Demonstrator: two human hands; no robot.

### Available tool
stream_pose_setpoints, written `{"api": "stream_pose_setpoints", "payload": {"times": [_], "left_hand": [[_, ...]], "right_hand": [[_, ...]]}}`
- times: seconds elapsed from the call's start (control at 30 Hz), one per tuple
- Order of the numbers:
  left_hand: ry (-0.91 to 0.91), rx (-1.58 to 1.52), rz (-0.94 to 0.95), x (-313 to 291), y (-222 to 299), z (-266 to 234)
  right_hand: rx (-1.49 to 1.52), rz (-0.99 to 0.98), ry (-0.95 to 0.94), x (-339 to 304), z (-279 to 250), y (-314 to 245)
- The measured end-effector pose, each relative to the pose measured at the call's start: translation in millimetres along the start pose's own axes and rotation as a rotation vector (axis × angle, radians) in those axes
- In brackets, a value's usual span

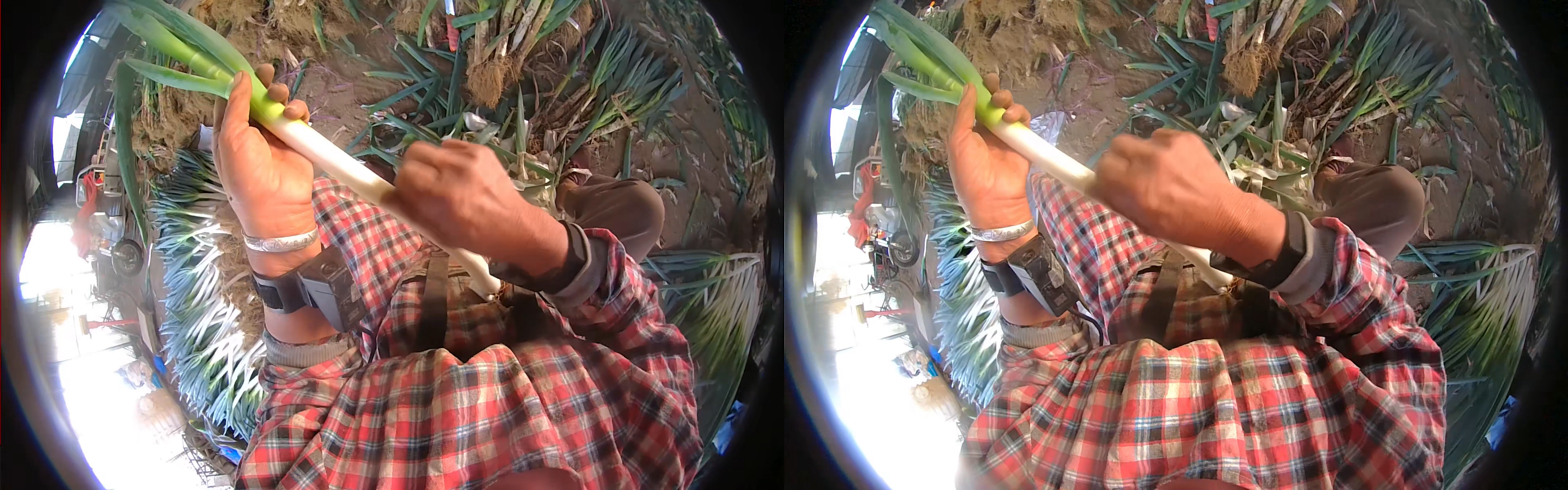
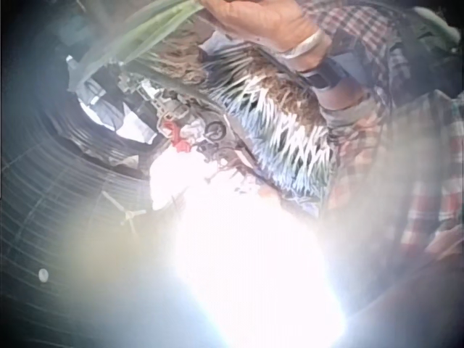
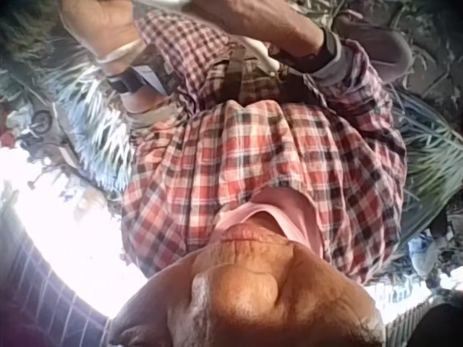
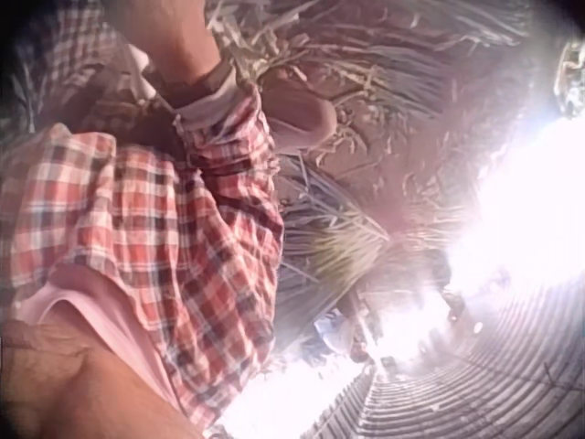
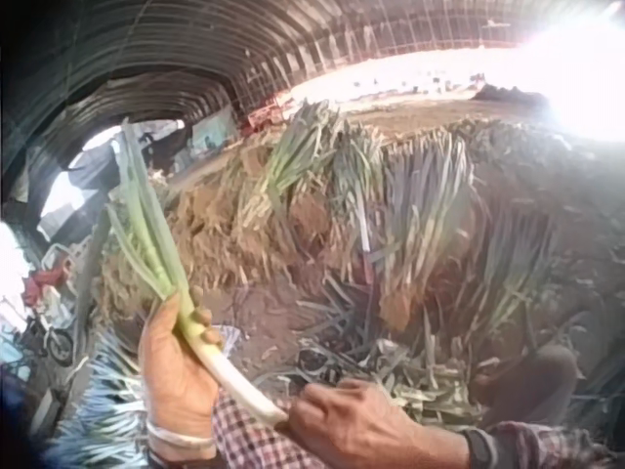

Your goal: The person picks up a leek, peels away the outer layers by hand, and places it onto a pile before repeating the process with another leek.

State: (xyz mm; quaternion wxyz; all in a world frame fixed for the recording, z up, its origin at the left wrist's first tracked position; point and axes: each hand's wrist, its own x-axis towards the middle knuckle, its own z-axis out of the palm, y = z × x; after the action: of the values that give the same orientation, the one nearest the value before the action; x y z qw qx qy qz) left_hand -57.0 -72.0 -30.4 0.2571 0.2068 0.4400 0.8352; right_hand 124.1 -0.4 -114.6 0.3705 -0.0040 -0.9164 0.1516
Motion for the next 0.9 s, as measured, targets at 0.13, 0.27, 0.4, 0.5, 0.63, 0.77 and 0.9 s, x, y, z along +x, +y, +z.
{"api": "stream_pose_setpoints", "payload": {"times": [0.13, 0.27, 0.4, 0.5, 0.63, 0.77, 0.9], "left_hand": [[-0.001, 0.013, -0.012, 2, -2, 3], [-0.058, 0.01, -0.061, 3, -7, 2], [-0.052, 0.065, -0.059, 4, -10, 13], [-0.07, 0.108, -0.03, 2, -10, 23], [-0.062, 0.168, 0.028, -1, -14, 35], [-0.048, 0.193, 0.071, -5, -16, 44], [-0.08, 0.234, 0.17, -2, -25, 49]], "right_hand": [[0.37, 0.72, 0.253, -21, -28, 54], [0.577, 0.855, 0.211, -43, -24, 49], [0.773, 0.557, 0.084, -29, -24, 6], [0.743, 0.522, 0.08, -23, -25, 1], [0.643, 0.513, -0.013, -26, -28, 6], [0.705, 0.414, 0.043, -30, -35, 1], [0.779, 0.402, 0.09, -31, -42, -2]]}}
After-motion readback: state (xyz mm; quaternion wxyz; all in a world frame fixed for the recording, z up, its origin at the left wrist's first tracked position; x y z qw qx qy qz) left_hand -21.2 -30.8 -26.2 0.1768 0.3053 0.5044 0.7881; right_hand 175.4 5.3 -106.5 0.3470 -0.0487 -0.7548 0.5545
